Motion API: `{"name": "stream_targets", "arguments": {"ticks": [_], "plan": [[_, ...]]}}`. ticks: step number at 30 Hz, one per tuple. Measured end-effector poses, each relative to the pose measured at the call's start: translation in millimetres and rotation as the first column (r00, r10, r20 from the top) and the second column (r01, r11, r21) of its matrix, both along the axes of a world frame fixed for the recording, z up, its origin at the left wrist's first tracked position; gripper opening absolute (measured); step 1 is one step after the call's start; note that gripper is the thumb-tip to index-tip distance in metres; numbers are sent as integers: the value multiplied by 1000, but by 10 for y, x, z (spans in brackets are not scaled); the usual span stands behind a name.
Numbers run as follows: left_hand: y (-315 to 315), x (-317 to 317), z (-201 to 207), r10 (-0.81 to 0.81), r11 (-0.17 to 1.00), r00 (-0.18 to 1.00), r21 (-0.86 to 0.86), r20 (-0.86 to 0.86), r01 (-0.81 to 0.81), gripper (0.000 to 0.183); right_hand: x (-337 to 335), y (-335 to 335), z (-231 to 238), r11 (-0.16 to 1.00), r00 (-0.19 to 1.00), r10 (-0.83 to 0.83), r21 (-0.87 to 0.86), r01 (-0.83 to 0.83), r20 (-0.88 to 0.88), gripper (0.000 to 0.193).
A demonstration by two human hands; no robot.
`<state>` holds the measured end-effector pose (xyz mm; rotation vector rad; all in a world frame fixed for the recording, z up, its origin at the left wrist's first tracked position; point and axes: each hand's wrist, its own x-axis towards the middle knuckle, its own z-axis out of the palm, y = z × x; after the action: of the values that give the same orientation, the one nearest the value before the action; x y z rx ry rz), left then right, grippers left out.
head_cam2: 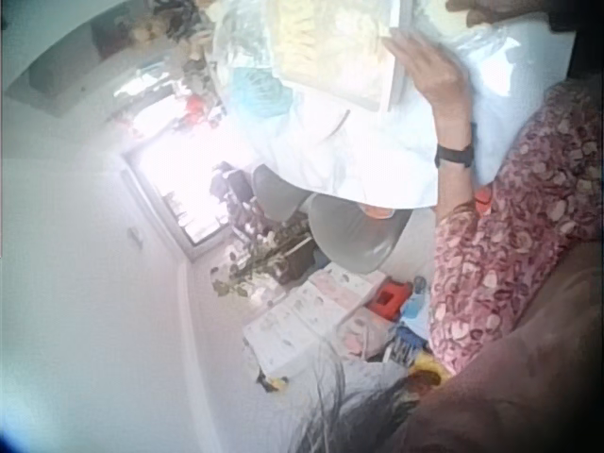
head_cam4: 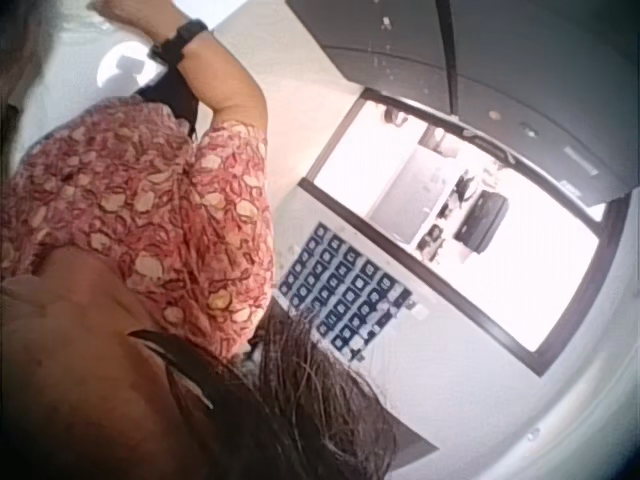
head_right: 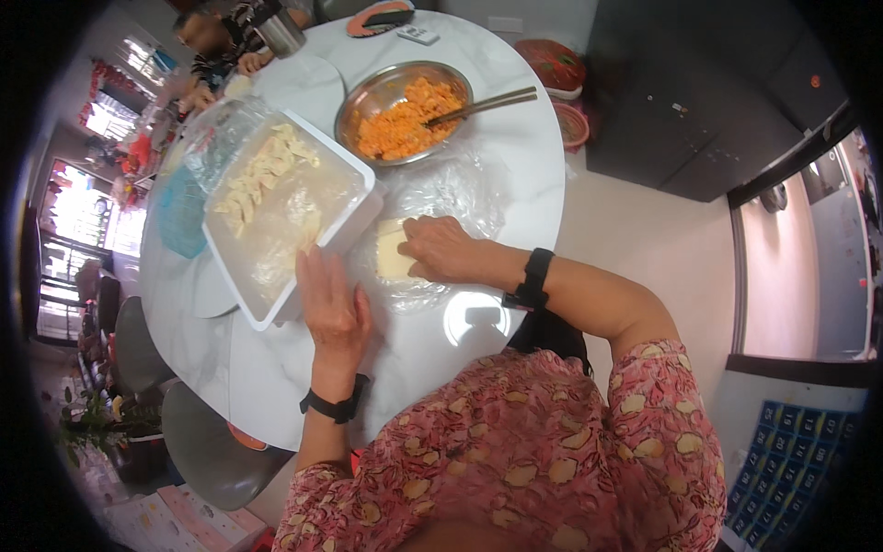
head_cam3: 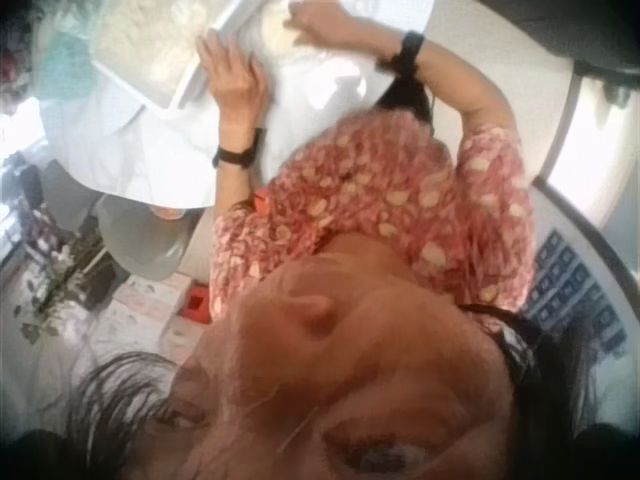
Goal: The person places a filling from a bowl onto a wrapper using chopsticks, folds the wrapper into a dumpling shape, and places it into a tray.
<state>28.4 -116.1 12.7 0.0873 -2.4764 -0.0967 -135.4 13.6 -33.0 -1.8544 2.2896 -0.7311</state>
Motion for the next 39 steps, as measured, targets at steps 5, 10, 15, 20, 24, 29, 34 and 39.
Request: {"name": "stream_targets", "arguments": {"ticks": [5,10,15,20,24,29,34,39], "plan": [[-20,83,-52,44,998,997,-52,68,-41,49,121,37,-40,998,994,8,-68,-16,-107,30],[12,84,-62,96,990,990,-117,99,-84,54,207,-5,-136,1000,971,-27,-10,26,-237,30],[-37,83,-84,113,976,990,-194,85,-95,55,221,-69,-179,994,865,45,-61,-87,-500,14],[-39,85,-79,123,973,984,-210,129,-94,48,277,-6,-193,986,899,57,-118,-119,-434,8],[-60,91,-91,142,970,983,-214,114,-116,47,267,-23,-240,969,966,-46,-245,-19,-254,6],[-31,39,-47,129,977,985,-183,111,-107,47,158,-16,-328,974,986,-154,-179,140,-70,11],[-64,73,-25,158,972,981,-190,109,-136,42,166,12,-225,960,920,-178,-146,241,348,15],[-32,33,-74,39,997,994,-67,-107,-46,28,134,280,35,930,352,-153,14,368,924,19]]}}
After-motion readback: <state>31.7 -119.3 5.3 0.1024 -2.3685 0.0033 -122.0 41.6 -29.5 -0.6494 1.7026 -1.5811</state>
